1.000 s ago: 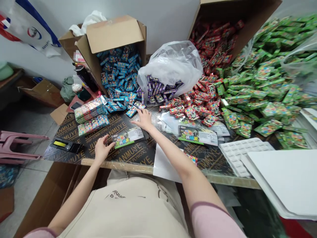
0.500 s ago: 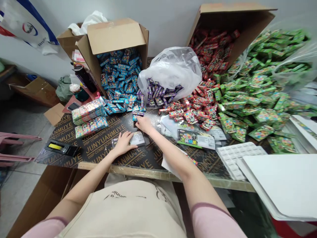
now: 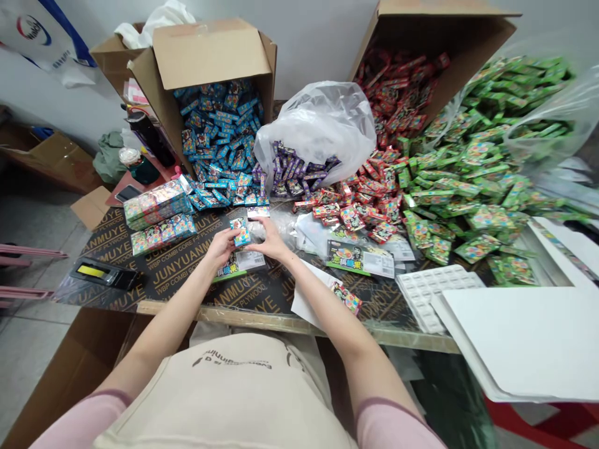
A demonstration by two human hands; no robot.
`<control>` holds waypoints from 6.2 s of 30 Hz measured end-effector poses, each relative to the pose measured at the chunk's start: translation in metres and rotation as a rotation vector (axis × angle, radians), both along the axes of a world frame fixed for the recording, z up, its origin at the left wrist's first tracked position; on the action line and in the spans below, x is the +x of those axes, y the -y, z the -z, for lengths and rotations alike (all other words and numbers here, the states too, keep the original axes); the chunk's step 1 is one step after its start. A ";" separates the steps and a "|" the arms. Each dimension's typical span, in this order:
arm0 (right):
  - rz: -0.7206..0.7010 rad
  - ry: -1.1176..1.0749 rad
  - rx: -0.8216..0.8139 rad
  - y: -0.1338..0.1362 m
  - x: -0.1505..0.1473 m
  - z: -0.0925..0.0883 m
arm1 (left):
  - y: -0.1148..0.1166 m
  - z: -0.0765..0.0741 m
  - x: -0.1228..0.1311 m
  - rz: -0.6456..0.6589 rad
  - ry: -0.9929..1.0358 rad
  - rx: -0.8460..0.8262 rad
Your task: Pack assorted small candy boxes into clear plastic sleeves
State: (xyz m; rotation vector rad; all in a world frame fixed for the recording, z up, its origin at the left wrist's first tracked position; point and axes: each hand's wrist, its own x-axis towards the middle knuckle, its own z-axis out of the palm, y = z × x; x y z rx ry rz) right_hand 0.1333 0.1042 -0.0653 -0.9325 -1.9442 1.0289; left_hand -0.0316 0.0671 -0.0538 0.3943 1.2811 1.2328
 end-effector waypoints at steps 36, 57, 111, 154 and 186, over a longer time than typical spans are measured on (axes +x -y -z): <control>-0.077 0.282 0.198 0.058 0.050 0.029 | 0.033 0.012 -0.012 1.053 -1.531 0.606; -0.148 0.212 0.124 0.053 0.047 0.049 | 0.021 0.028 -0.020 1.052 -1.401 0.659; -0.058 0.279 0.262 0.050 0.062 0.037 | 0.062 -0.001 -0.015 0.970 -1.375 0.660; 0.026 0.351 0.297 0.106 0.039 0.008 | 0.067 -0.010 -0.018 0.860 -1.276 0.891; -0.106 0.302 0.387 0.113 0.047 0.011 | 0.081 -0.011 -0.001 0.809 -1.224 0.832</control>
